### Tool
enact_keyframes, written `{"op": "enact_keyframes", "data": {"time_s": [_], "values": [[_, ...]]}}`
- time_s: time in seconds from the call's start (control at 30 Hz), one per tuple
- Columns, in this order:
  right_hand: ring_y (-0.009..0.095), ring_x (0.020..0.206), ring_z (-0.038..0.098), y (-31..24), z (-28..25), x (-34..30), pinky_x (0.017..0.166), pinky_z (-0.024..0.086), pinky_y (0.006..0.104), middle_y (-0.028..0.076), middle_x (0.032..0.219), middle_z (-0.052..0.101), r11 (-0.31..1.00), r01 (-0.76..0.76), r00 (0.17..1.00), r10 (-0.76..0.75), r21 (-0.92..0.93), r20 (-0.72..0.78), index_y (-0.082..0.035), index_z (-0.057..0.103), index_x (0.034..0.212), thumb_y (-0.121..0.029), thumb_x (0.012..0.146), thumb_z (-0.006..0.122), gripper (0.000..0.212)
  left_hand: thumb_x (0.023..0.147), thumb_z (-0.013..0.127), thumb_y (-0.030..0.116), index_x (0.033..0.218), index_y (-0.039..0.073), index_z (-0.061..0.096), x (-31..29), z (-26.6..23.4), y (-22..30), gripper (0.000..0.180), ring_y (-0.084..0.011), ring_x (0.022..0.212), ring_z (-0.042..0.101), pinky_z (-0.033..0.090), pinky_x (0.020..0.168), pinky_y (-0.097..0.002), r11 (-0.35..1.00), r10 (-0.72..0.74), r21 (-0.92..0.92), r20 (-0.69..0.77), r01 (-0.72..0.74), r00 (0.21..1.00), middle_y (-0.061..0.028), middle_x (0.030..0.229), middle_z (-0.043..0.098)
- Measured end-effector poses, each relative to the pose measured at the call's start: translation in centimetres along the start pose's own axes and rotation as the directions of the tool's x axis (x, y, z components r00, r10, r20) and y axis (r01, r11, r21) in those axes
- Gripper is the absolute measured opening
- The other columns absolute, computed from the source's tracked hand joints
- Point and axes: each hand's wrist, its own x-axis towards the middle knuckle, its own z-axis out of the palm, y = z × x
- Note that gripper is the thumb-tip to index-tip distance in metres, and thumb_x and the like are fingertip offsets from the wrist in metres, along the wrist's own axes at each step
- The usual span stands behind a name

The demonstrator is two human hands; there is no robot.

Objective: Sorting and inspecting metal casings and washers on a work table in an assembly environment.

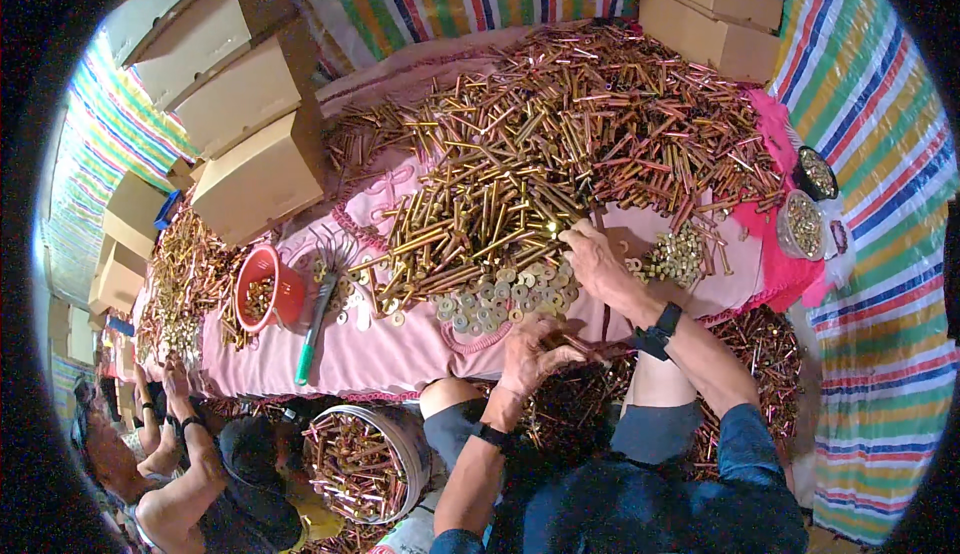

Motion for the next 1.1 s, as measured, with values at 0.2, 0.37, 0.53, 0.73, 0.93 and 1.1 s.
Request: {"op": "enact_keyframes", "data": {"time_s": [0.2,0.37,0.53,0.73,0.93,1.1], "values": [[0.032,0.078,0.047,4.2,1.3,-0.5,0.071,0.043,0.0415,0.015,0.089,0.044,0.986,-0.087,0.951,0.039,0.143,0.307,-0.002,0.047,0.112,0.001,0.093,0.053,0.021,0.088,0.072,0.020,0.107,0.008,0.075,0.5,1.0,0.1,0.022,-0.0326,0.088,0.068,0.054,0.078,-0.0409,0.998,-0.063,-0.021,-0.061,0.062,0.996,-0.0144,0.096,0.071],[0.032,0.084,0.051,-0.7,-1.3,0.3,0.072,0.044,0.0427,0.017,0.094,0.047,1.000,0.020,0.948,-0.020,0.004,0.319,-0.003,0.046,0.109,-0.006,0.096,0.052,0.014,0.088,0.068,0.010,0.104,0.006,0.073,-1.0,1.6,-2.4,0.017,-0.0358,0.095,0.069,0.055,0.083,-0.0422,0.992,0.019,0.130,-0.091,-0.007,0.996,-0.0155,0.107,0.071],[0.035,0.075,0.056,0.5,-1.4,0.0,0.066,0.045,0.0439,0.016,0.085,0.051,0.994,0.096,0.990,-0.089,-0.061,0.106,-0.001,0.055,0.094,-0.003,0.088,0.062,0.010,0.090,0.065,0.006,0.105,0.004,0.069,0.5,2.7,-1.2,0.016,-0.0385,0.105,0.067,0.054,0.090,-0.0429,0.987,0.064,0.156,-0.132,-0.044,0.989,-0.0175,0.120,0.068],[0.018,0.066,0.063,-3.6,-5.3,-0.2,0.058,0.050,0.0321,0.009,0.075,0.065,0.938,-0.282,0.955,0.254,0.203,0.151,0.002,0.061,0.090,-0.007,0.089,0.068,0.012,0.093,0.063,0.006,0.108,0.002,0.067,-0.4,2.4,-3.2,0.016,-0.0373,0.110,0.067,0.054,0.093,-0.0415,0.998,0.054,0.038,-0.240,-0.046,0.969,-0.0188,0.123,0.068],[0.007,0.070,0.060,-4.4,-5.5,-5.0,0.060,0.051,0.0252,0.002,0.080,0.065,0.796,-0.398,0.916,0.315,0.456,0.249,0.000,0.061,0.095,-0.009,0.093,0.069,0.012,0.087,0.070,0.003,0.113,0.004,0.066,0.1,3.2,-1.6,0.026,-0.0315,0.093,0.068,0.053,0.081,-0.0393,0.997,-0.009,0.070,-0.420,0.043,0.907,-0.0156,0.100,0.070],[0.008,0.076,0.063,-7.1,-4.7,-6.3,0.062,0.053,0.0255,0.004,0.085,0.067,0.611,-0.612,0.785,0.397,0.501,0.475,0.000,0.063,0.100,-0.011,0.092,0.071,0.016,0.086,0.072,0.005,0.109,0.007,0.068,-0.9,3.2,-2.7,0.024,-0.0337,0.076,0.061,0.049,0.067,-0.0417,0.985,0.081,0.173,-0.398,-0.012,0.914,-0.0148,0.086,0.060]]}}
